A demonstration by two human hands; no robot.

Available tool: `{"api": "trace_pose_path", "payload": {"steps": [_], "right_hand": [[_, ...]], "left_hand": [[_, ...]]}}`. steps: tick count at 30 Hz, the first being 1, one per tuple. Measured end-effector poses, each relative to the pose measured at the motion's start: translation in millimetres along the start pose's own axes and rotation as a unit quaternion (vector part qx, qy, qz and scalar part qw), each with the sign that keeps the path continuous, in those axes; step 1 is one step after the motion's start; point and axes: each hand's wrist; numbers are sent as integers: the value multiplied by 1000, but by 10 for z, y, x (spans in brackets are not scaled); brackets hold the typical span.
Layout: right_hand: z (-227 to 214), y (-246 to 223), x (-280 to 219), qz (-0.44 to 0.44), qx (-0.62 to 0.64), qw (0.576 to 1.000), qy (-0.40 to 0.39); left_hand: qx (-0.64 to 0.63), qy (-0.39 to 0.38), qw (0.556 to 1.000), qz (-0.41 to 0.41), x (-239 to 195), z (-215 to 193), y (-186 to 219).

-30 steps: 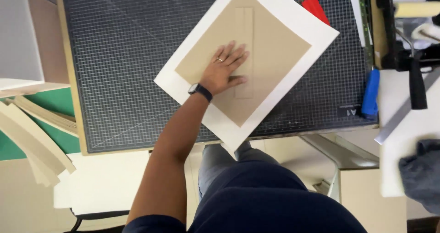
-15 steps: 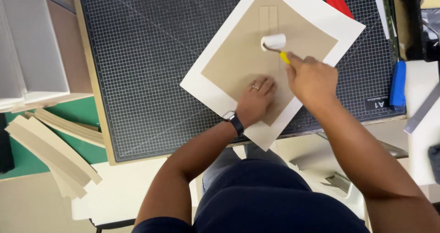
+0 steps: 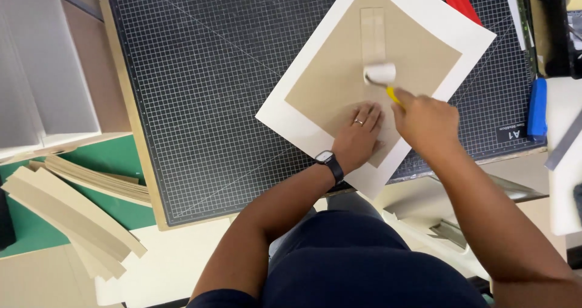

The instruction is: Gluing and smoothing additional cardboard strips onto a base sheet using a roller and a squeegee.

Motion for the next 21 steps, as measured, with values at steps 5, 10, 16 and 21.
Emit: {"api": "trace_pose_path", "payload": {"steps": [5,10,16,21], "right_hand": [[275,2,745,13,22,999,27],[405,5,902,0,7,995,101],[284,123,779,-7,-16,999,29],[436,119,1351,8,44,991,127]], "left_hand": [[4,-53,998,-27,-7,-118,156],[15,13,1000,-4,-33,66,119],[15,5,1000,-6,-26,73,104],[22,-12,1000,-2,-46,60,104]]}}
Point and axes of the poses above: each hand's wrist, its own x-axis towards the middle knuckle, its own z-axis out of the palm, y = z × x, and after that the axes turned 12 degrees about -x, right-handed
